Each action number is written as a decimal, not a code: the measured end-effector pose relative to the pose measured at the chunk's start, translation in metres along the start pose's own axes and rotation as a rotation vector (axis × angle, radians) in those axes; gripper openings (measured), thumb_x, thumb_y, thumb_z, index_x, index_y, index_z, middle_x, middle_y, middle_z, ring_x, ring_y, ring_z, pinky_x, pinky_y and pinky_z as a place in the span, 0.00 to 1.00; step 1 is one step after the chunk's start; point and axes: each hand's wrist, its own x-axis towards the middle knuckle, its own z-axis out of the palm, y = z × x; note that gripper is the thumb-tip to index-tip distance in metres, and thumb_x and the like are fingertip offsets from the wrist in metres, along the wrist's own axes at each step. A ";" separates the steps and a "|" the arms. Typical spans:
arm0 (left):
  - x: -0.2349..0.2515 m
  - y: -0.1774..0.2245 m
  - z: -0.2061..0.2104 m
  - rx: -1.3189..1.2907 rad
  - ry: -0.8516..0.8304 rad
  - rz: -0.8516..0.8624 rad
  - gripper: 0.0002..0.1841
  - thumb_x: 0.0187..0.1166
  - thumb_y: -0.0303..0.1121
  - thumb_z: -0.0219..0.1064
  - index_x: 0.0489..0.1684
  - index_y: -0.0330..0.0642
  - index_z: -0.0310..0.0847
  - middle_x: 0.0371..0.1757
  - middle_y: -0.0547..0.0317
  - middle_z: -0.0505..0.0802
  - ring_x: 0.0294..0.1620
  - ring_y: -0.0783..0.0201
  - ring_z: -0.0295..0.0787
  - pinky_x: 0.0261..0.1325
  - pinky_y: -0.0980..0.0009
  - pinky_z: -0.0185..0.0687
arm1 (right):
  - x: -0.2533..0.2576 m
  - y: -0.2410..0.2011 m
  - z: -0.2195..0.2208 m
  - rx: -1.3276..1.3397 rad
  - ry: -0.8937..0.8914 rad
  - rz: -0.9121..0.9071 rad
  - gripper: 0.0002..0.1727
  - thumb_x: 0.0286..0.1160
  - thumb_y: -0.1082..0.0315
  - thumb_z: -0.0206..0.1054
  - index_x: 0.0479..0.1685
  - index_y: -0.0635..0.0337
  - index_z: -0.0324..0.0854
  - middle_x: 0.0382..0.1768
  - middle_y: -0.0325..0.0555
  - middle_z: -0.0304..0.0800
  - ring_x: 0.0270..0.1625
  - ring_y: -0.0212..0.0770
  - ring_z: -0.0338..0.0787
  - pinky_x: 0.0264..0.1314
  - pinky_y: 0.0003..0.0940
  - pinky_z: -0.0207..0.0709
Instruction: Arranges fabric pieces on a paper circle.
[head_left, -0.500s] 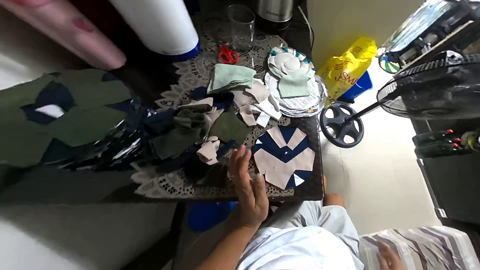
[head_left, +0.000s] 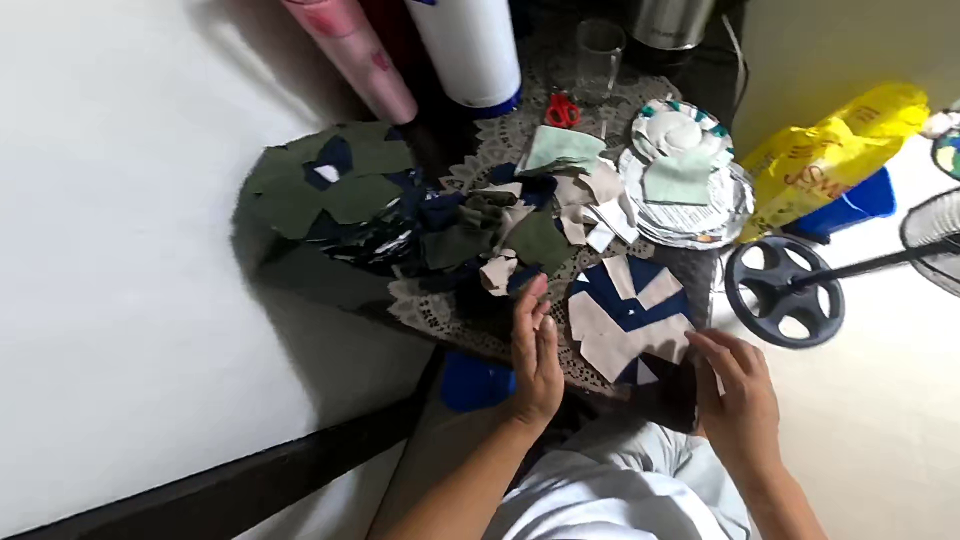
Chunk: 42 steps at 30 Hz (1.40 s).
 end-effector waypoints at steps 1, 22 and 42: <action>0.001 0.001 0.001 -0.002 0.003 -0.005 0.30 0.94 0.41 0.44 0.80 0.16 0.58 0.80 0.33 0.76 0.82 0.58 0.74 0.81 0.63 0.73 | 0.002 -0.003 0.006 -0.016 0.013 -0.033 0.18 0.80 0.69 0.56 0.56 0.57 0.92 0.59 0.60 0.91 0.62 0.63 0.87 0.59 0.58 0.79; 0.103 0.023 -0.130 0.538 -0.051 -0.194 0.14 0.82 0.30 0.62 0.61 0.38 0.85 0.60 0.53 0.91 0.57 0.65 0.88 0.57 0.65 0.85 | -0.003 0.001 0.035 0.270 0.250 0.028 0.17 0.87 0.69 0.56 0.61 0.72 0.83 0.62 0.68 0.83 0.72 0.43 0.79 0.78 0.26 0.68; 0.137 0.038 -0.097 0.443 -0.284 -0.320 0.04 0.78 0.25 0.73 0.43 0.37 0.84 0.36 0.60 0.90 0.34 0.72 0.86 0.42 0.73 0.86 | -0.008 -0.001 0.032 0.654 0.507 0.281 0.22 0.77 0.78 0.54 0.68 0.85 0.70 0.69 0.54 0.79 0.71 0.27 0.79 0.71 0.21 0.75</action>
